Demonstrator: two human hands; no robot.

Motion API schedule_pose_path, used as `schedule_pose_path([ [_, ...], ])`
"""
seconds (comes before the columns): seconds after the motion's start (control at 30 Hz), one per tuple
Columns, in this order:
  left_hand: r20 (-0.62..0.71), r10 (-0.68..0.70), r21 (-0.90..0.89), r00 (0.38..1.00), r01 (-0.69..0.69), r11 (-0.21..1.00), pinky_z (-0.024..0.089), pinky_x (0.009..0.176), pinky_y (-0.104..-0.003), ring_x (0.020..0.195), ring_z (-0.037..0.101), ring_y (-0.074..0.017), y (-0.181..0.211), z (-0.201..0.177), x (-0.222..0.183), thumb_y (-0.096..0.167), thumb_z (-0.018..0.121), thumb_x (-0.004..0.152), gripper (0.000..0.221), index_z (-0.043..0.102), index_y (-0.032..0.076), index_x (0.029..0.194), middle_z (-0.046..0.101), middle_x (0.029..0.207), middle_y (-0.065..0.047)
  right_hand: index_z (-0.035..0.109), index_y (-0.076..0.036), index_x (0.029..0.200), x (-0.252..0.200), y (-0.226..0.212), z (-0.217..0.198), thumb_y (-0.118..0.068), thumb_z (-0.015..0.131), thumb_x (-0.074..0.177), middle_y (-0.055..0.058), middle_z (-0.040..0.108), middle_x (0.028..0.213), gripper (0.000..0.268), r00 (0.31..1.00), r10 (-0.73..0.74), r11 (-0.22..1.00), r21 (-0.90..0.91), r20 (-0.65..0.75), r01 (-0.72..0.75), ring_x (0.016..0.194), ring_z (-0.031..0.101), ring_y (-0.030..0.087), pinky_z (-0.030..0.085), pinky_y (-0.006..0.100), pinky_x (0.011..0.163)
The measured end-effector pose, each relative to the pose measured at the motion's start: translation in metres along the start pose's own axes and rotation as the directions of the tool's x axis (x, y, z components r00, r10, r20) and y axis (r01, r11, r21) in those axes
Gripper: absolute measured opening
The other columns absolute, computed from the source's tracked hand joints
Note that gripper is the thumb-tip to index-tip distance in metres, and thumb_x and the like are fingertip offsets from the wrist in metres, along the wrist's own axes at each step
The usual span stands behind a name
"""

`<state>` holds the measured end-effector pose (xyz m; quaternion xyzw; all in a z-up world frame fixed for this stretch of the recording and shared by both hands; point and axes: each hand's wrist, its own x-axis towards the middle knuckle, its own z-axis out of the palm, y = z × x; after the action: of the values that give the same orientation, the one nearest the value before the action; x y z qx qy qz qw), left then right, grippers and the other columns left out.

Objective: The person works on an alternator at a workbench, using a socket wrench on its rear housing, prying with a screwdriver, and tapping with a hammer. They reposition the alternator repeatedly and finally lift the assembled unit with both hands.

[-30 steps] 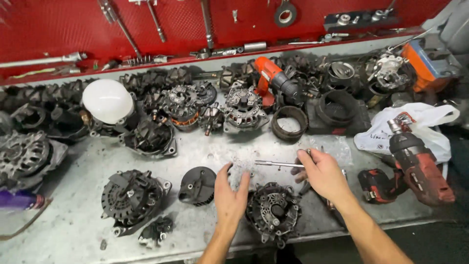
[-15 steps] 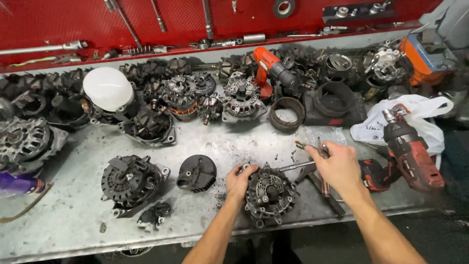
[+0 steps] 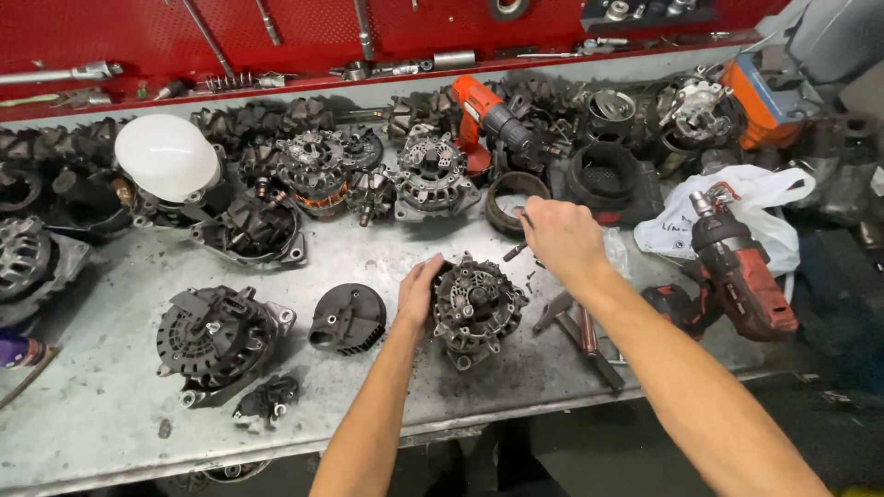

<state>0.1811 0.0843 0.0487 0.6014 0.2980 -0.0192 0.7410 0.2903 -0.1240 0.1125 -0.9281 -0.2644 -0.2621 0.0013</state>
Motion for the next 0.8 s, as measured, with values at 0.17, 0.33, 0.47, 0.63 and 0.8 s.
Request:
schedule_pose_path([
  [0.17, 0.016, 0.190, 0.257, 0.982, -0.188, 0.948, 0.030, 0.124, -0.053, 0.147, 0.038, -0.0443, 0.004, -0.016, -0.034, 0.063, 0.067, 0.086, 0.090, 0.044, 0.006, 0.152, 0.044, 0.156, -0.027, 0.054, -0.021, 0.068, 0.001, -0.014, 0.023, -0.037, 0.064, 0.093, 0.000, 0.056, 0.053, 0.031, 1.000, -0.006, 0.996, 0.083, -0.027, 0.008, 0.052, 0.068, 0.027, 0.059, 0.038, 0.052],
  [0.33, 0.207, 0.293, 0.502, 0.934, -0.358, 0.787, 0.023, 0.126, -0.055, 0.151, 0.023, -0.0509, 0.015, -0.003, -0.067, 0.055, 0.091, 0.062, 0.118, 0.037, 0.004, 0.154, 0.013, 0.168, -0.028, 0.051, -0.021, 0.066, 0.006, -0.025, 0.016, -0.030, 0.061, 0.094, -0.003, 0.055, 0.052, 0.031, 0.993, -0.107, 0.991, 0.072, -0.057, 0.111, 0.052, 0.067, 0.025, 0.059, 0.035, 0.049],
  [0.47, 0.355, 0.216, 0.661, 0.909, -0.408, 0.630, 0.028, 0.126, -0.053, 0.149, 0.030, -0.0459, 0.040, -0.010, -0.055, 0.061, 0.089, 0.056, 0.126, 0.034, 0.009, 0.157, 0.016, 0.169, -0.023, 0.056, -0.019, 0.071, 0.005, -0.028, -0.009, -0.044, 0.060, 0.094, 0.001, 0.061, 0.060, 0.034, 0.980, -0.196, 0.978, 0.083, 0.029, 0.193, 0.059, 0.070, 0.025, 0.061, 0.037, 0.056],
  [0.63, 0.412, 0.025, 0.886, 0.911, -0.407, 0.222, 0.025, 0.125, -0.056, 0.152, 0.029, -0.0362, 0.051, -0.003, -0.070, 0.080, 0.072, 0.057, 0.132, 0.022, 0.017, 0.163, 0.021, 0.169, -0.012, 0.064, -0.011, 0.076, 0.008, -0.037, -0.050, -0.067, 0.048, 0.095, 0.015, 0.070, 0.076, 0.061, 0.919, -0.131, 0.983, 0.168, 0.372, 0.072, 0.074, 0.073, 0.040, 0.062, 0.051, 0.071],
  [0.8, 0.384, 0.063, 0.891, 0.921, -0.387, 0.237, 0.042, 0.112, -0.057, 0.144, 0.034, -0.0388, 0.021, -0.002, -0.062, 0.061, 0.088, 0.054, 0.141, 0.012, 0.016, 0.164, 0.023, 0.164, -0.016, 0.061, -0.017, 0.098, 0.002, -0.034, -0.054, -0.065, 0.035, 0.103, 0.017, 0.071, 0.093, 0.055, 0.661, 0.209, 0.853, 0.197, 0.721, -0.484, 0.098, 0.073, 0.042, 0.059, 0.054, 0.083],
])
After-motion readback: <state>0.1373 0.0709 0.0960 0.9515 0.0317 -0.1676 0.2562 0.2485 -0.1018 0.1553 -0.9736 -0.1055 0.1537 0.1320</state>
